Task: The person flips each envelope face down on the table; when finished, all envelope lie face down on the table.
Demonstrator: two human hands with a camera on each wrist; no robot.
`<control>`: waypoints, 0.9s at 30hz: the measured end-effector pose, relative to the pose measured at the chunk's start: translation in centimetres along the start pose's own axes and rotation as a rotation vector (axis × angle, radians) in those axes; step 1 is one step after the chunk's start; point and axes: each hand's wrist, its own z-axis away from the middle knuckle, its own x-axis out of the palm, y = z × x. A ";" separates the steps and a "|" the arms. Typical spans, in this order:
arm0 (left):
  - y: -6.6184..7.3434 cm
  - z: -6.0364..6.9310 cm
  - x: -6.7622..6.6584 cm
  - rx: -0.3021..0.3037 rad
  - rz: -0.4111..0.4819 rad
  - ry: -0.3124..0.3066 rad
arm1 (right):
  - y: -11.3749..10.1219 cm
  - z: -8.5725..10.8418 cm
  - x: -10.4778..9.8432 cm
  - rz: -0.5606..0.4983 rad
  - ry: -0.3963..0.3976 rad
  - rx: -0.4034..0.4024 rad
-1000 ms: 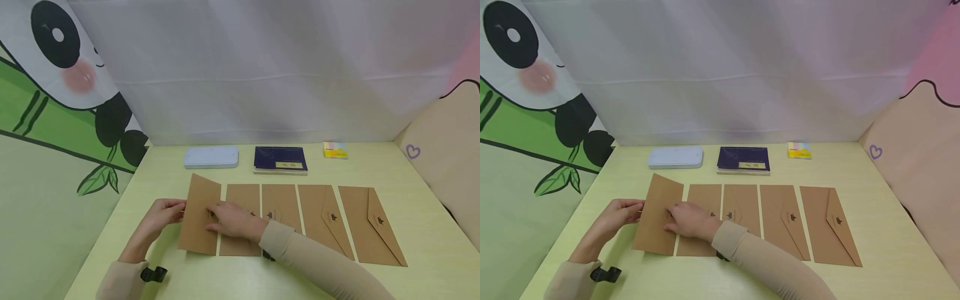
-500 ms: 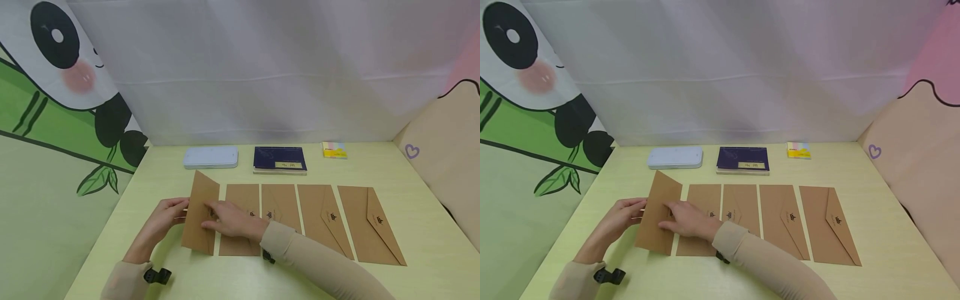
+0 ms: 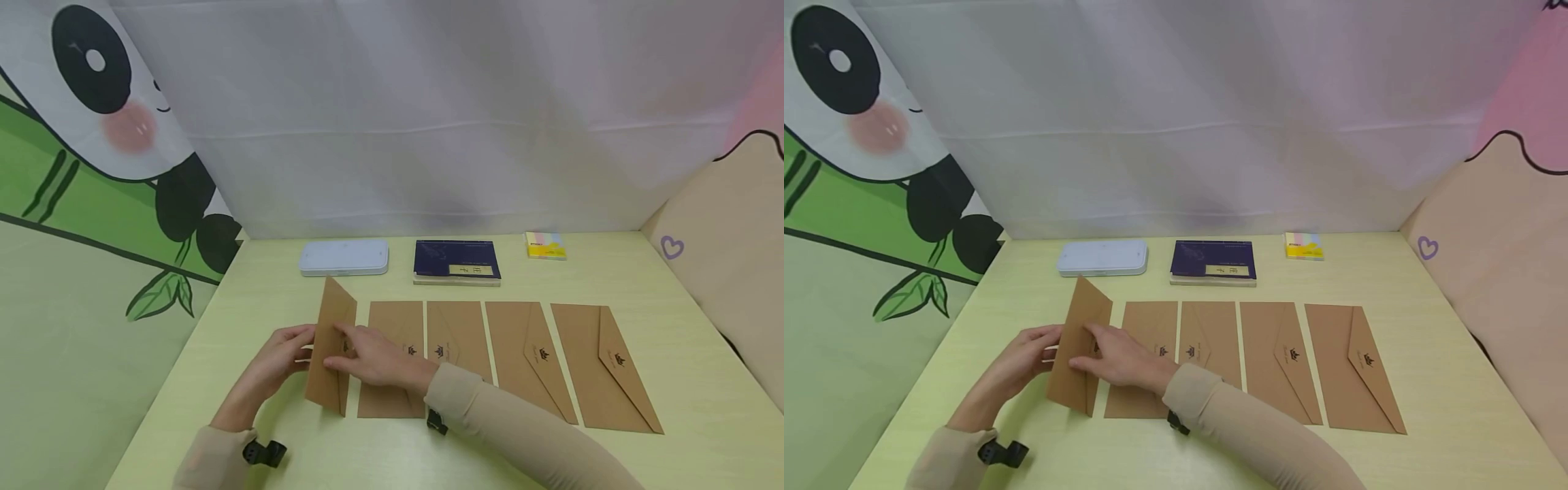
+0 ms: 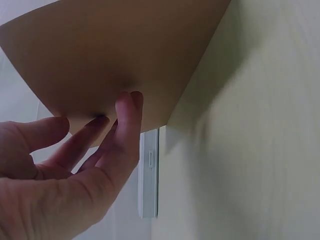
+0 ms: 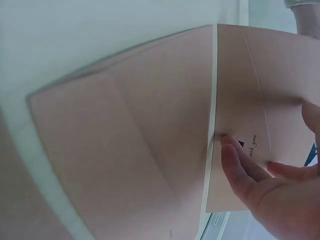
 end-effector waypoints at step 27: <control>-1.0 -0.1 0.8 -0.036 -0.088 -0.146 | -1.4 1.0 -0.2 -0.242 0.027 0.091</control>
